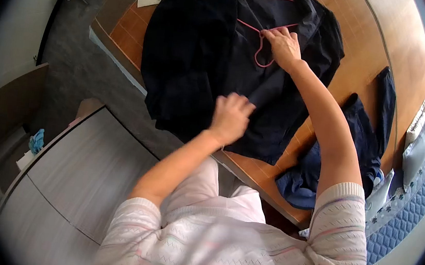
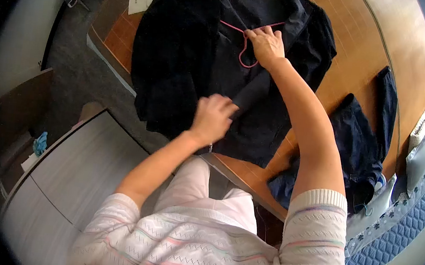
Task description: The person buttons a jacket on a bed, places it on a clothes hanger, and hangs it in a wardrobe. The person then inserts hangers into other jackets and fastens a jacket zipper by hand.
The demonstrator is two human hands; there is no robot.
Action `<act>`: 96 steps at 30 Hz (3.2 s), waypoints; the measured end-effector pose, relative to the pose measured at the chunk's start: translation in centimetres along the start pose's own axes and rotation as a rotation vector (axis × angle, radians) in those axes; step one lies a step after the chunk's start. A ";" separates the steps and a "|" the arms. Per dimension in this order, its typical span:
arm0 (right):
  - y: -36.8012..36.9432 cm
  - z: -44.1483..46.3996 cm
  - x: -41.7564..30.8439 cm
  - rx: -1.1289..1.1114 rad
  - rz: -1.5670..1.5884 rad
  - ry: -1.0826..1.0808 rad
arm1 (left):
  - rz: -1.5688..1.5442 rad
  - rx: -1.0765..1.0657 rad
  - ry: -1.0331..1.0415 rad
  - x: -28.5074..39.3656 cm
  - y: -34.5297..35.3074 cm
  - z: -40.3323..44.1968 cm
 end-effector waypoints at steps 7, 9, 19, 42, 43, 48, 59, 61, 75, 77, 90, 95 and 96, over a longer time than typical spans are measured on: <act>-1.0 2.1 -0.9 -0.128 -0.111 -0.101 | 0.393 -0.002 -0.076 -10.0 -2.1 -1.0; -2.5 2.9 0.0 0.079 -0.006 -0.122 | 0.438 -0.076 -0.145 -11.9 -3.1 -1.5; -9.7 6.4 11.9 0.709 0.541 0.404 | -0.028 0.133 -0.358 -14.1 -12.3 4.0; -14.5 -12.6 13.9 0.272 0.716 0.936 | -0.974 0.247 -0.396 -9.3 -23.3 14.3; -15.2 -14.2 13.8 0.336 0.755 0.927 | -0.905 0.202 -0.394 -8.2 -23.5 13.6; -15.2 -23.1 10.4 0.431 1.088 0.986 | -0.530 0.306 -0.178 -2.9 -26.3 11.5; -21.5 -34.3 1.7 0.818 1.303 0.835 | -0.651 0.216 0.014 8.0 -29.6 3.5; -22.6 -33.0 3.4 1.023 1.431 0.761 | -0.623 0.189 0.022 9.2 -30.1 2.6; -23.4 -11.9 -7.2 0.933 0.862 0.360 | -0.553 0.066 0.120 14.4 -22.5 -4.3; -24.0 -11.8 -8.0 1.026 0.965 0.233 | -0.339 -0.351 0.039 15.4 -20.5 -6.3; -30.2 -15.6 -5.5 0.698 1.114 -0.107 | 0.080 0.397 0.390 14.5 -29.9 -7.8; -16.5 -23.2 7.8 0.548 1.115 0.590 | 0.075 0.420 0.380 15.2 -31.6 -10.0; -14.1 -22.8 7.9 0.542 1.127 0.580 | 0.072 0.411 0.372 15.2 -31.7 -10.3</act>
Point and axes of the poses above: each hand's wrist, its own z-axis towards the middle knuckle, its own y-axis out of the palm, x = y × z, the point moved 8 cm from there along z, towards the middle knuckle, and after that the axes turned 15 degrees about -y, right-handed, at the moved point
